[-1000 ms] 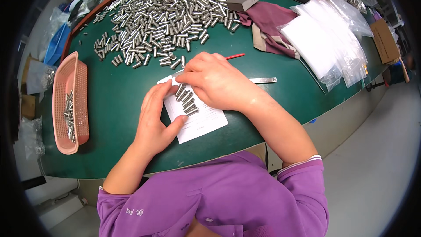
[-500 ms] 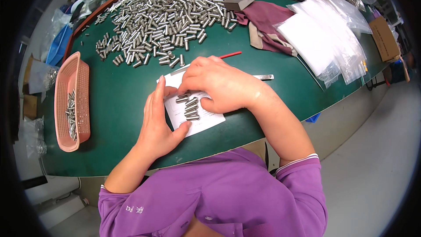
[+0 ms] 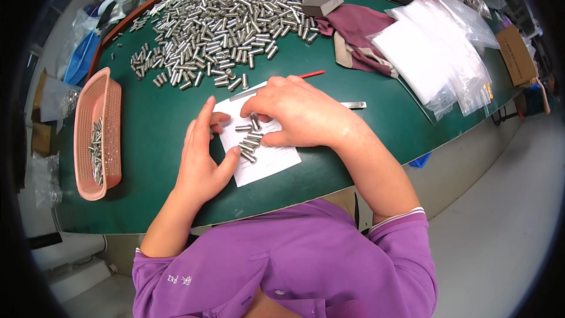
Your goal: The person sorts small cylindrical metal parts from a large pile on a green table. They pick up individual pieces, inspect them, and arrange them in neat rows on a white paper sheet. The person occasionally uses a metal ruler to measure or align the parts. Sorted parts are also placed into a pink plastic basket.
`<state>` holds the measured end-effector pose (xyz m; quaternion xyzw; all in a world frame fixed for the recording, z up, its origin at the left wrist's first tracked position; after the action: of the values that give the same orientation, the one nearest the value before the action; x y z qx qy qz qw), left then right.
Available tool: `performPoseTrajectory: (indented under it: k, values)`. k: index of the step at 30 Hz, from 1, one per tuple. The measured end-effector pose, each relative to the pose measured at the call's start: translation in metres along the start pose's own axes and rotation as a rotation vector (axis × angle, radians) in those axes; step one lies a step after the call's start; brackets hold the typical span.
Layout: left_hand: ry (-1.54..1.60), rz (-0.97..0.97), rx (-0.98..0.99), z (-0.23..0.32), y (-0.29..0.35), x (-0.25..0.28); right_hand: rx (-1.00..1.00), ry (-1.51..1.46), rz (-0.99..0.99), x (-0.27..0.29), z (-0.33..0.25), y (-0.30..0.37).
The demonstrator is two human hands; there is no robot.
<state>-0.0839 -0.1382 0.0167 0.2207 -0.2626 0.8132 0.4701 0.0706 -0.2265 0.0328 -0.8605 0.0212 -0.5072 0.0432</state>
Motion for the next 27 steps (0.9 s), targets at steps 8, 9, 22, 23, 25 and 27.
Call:
performPoseTrajectory:
  k: [8,9,22,23,25,27]
  values:
    - [-0.027,-0.084,-0.182,0.015,0.003,-0.014,0.049,0.062,0.049,0.001,0.004,0.002]
    - [-0.023,-0.083,-0.186,0.015,0.002,-0.015,0.039,0.043,0.037,0.001,0.005,0.002]
    - [-0.038,-0.050,-0.161,0.010,0.006,-0.005,0.073,-0.044,0.004,0.006,0.004,0.006]
    - [-0.078,-0.048,-0.144,0.010,0.005,-0.003,0.071,-0.051,0.000,0.006,0.003,0.006]
    - [-0.158,-0.042,-0.110,0.012,0.005,0.002,0.073,-0.061,0.003,0.005,0.002,0.006]
    - [-0.088,-0.061,-0.025,0.007,0.008,0.000,0.083,-0.065,0.019,0.003,0.001,0.006]
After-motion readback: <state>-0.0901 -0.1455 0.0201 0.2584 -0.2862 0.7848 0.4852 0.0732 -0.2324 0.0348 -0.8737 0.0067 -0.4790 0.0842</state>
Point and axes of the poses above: each hand's wrist, its own y-axis away from the middle knuckle, its own x-axis out of the back of the hand, z = x × y, the point moved 5 cm from there along -y, towards the middle knuckle, and after that the axes turned 9 degrees about y, right-handed, at the moved point
